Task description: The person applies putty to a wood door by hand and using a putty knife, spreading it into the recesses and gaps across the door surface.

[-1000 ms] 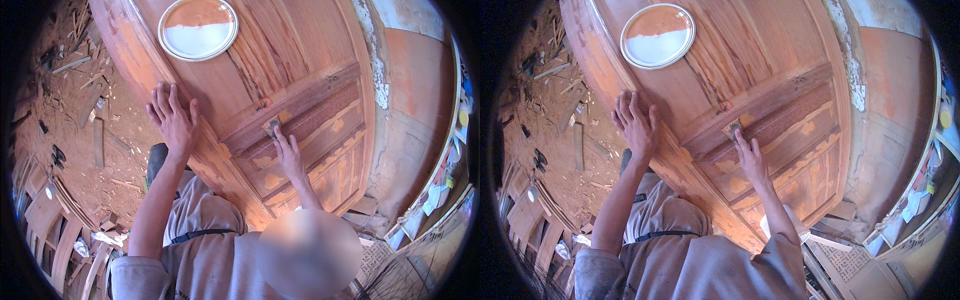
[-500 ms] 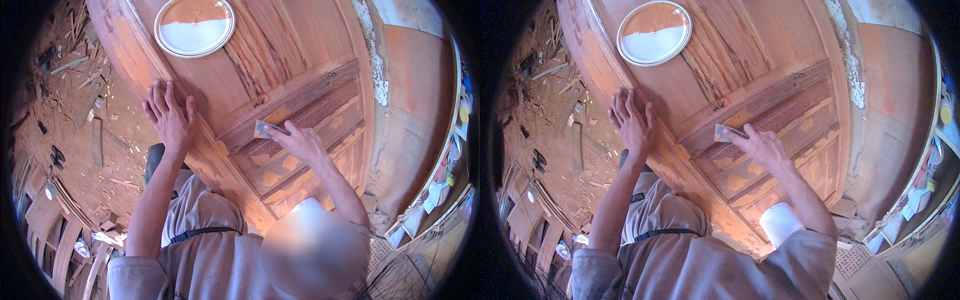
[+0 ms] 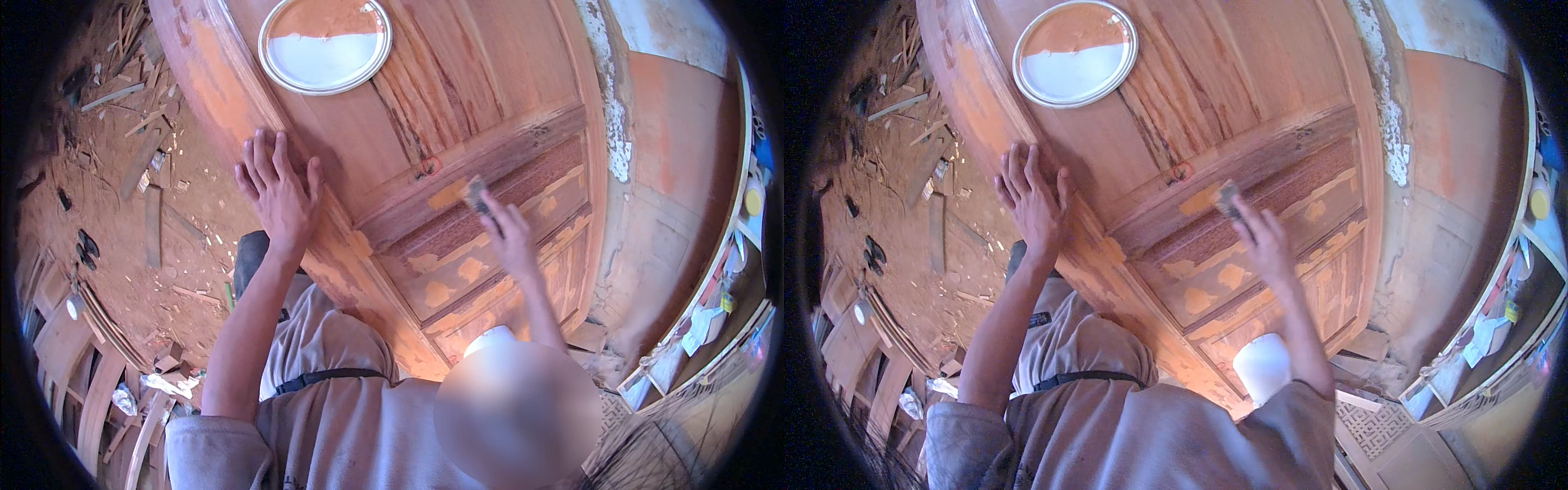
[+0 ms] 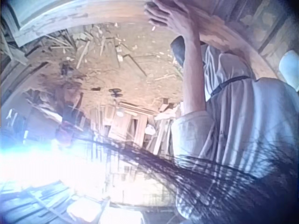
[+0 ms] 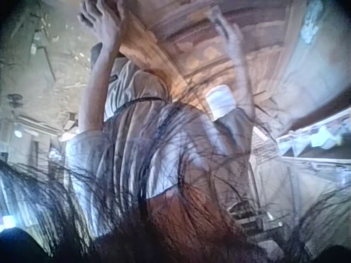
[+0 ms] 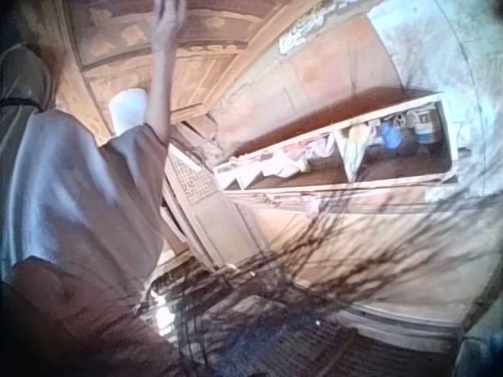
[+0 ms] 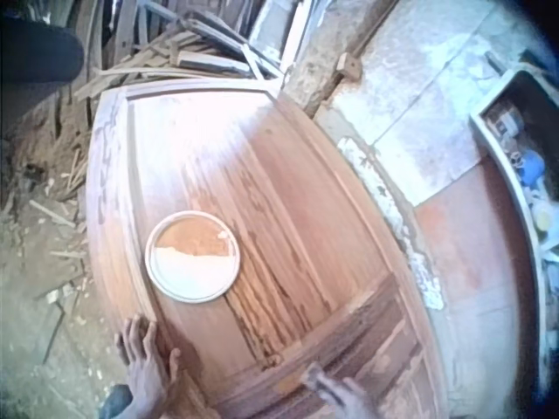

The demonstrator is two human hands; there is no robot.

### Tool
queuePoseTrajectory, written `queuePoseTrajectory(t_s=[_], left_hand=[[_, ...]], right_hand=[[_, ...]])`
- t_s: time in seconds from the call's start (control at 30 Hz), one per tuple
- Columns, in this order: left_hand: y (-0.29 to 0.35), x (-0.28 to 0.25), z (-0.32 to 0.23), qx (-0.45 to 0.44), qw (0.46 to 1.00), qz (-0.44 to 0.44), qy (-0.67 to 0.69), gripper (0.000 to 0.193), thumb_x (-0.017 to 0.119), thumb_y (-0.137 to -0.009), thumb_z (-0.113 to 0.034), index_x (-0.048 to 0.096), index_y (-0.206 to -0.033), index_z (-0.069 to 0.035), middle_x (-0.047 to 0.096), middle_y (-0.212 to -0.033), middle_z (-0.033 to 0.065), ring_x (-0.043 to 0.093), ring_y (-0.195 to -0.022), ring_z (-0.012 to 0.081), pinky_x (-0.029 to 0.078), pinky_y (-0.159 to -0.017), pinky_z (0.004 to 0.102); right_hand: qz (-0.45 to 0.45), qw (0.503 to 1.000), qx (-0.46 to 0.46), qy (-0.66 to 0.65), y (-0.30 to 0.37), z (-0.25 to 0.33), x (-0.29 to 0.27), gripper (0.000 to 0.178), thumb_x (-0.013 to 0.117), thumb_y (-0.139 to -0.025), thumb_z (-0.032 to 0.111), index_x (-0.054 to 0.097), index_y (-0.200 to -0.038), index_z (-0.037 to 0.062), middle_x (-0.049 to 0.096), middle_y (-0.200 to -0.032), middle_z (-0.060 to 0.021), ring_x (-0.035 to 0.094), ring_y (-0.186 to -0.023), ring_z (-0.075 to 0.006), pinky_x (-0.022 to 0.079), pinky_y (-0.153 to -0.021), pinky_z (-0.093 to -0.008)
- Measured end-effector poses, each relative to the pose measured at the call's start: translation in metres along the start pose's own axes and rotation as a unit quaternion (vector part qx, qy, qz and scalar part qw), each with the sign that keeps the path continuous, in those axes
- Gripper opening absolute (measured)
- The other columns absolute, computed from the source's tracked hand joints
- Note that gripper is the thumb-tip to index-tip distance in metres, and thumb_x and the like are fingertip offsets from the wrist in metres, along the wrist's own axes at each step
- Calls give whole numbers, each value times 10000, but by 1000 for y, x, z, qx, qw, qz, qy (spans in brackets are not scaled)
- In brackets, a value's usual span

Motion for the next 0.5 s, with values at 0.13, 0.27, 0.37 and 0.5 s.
queuePoseTrajectory(t_s=[0.13, 0.27, 0.37, 0.5], left_hand=[[-1, -3, -3, 12, 1000, -16, 1, 633, 552, -984, -439, 414, -1479, -70, 321, -1575, 188, 224, -1496, 372, 97, -1211, 565], [2, -4, 2, 10, 1000, -12, -6, 634, 552, -982, -441, 416, -1476, -67, 309, -1581, 185, 216, -1500, 368, 98, -1211, 564], [2, -2, 1, 7, 1000, -14, -6, 639, 552, -980, -442, 414, -1479, -68, 301, -1585, 183, 207, -1504, 361, 98, -1212, 561], [1, 2, -4, 8, 1000, 14, -2, 641, 545, -983, -448, 411, -1484, -70, 301, -1584, 183, 202, -1506, 356, 96, -1214, 557]], right_hand=[[-94, 991, 87, -42, 18, -9, 54, 455, 673, -958, 208, 587, -1405, 212, 593, -914, -178, 630, -812, -380, 514, -705, -466], [-93, 991, 97, 1, 34, -10, 52, 456, 661, -963, 150, 576, -1409, 119, 646, -975, -176, 639, -836, -316, 529, -753, -411], [-55, 995, 75, -36, 46, -15, 24, 434, 677, -945, 148, 609, -1372, 111, 642, -947, -167, 622, -787, -343, 529, -720, -423], [47, 997, 18, 64, 12, 11, 6, 462, 661, -955, 209, 574, -1407, 251, 555, -882, -130, 635, -715, -342, 527, -641, -459]])
Point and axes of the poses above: each hand's wrist, its own y-axis away from the middle knuckle, its own x-axis out of the palm, z = x × y, the point moved 10 cm from there along -y, towards the middle knuckle
